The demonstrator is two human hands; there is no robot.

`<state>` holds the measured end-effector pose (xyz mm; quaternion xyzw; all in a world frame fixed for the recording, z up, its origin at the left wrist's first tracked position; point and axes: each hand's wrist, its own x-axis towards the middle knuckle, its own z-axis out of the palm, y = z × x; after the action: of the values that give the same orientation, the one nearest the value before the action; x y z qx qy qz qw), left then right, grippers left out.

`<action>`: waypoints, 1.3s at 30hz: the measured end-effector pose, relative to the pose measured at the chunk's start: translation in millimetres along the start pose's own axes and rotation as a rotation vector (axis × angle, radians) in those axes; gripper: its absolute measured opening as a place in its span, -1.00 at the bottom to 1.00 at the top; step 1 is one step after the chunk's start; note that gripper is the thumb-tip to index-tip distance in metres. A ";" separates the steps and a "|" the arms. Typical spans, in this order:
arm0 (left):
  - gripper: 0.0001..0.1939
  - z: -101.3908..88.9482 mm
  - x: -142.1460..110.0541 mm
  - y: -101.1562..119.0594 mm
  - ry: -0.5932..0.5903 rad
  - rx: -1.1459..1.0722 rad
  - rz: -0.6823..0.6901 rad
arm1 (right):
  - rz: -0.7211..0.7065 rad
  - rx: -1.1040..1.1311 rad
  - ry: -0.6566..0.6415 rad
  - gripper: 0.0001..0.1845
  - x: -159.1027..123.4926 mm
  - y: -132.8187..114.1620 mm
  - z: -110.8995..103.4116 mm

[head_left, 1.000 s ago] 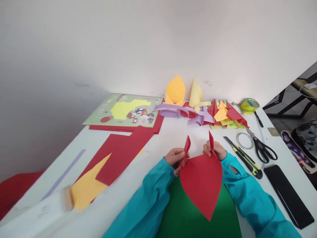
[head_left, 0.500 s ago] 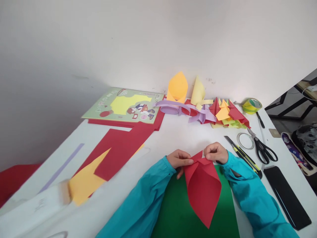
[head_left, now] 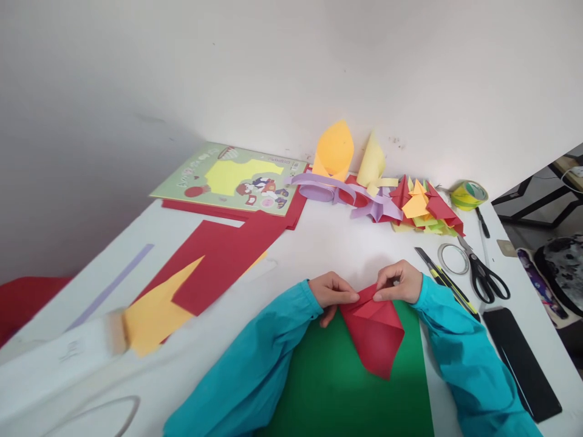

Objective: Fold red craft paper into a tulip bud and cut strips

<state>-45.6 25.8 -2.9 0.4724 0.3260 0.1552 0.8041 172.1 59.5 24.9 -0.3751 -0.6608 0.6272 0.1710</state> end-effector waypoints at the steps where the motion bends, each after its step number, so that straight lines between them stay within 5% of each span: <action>1: -0.64 0.3 -0.4 0.3 -0.012 0.003 -0.002 | -0.051 -0.024 -0.007 -0.66 -0.6 -1.1 -0.7; 5: -0.63 0.7 -2.6 2.6 -0.059 -0.066 0.008 | -0.187 -0.115 -0.060 -0.75 -4.9 -7.3 -1.4; 9: -0.67 -0.6 -4.9 6.5 -0.110 -0.101 0.009 | -0.138 -0.107 -0.108 -0.70 -9.5 -11.9 -0.1; 14: -0.67 -1.9 -7.0 12.1 -0.144 -0.175 0.011 | 0.004 0.125 -0.103 -0.64 -11.1 -8.1 -5.4; 20: -0.65 -10.5 -9.7 6.7 -0.135 -0.301 0.199 | -0.148 0.389 -0.023 -0.50 -4.7 3.2 -20.9; 30: -0.75 -17.3 1.1 -4.4 0.140 -0.671 0.722 | -0.262 0.494 0.335 -0.47 17.8 28.5 -26.4; 39: -0.63 -4.9 -5.9 7.7 0.279 -0.636 0.675 | -0.307 0.532 0.362 -0.46 24.3 38.9 -23.1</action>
<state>-52.7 29.7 4.3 0.2573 0.1954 0.5613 0.7619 183.1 90.3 -14.7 -0.3187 -0.4820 0.6678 0.4693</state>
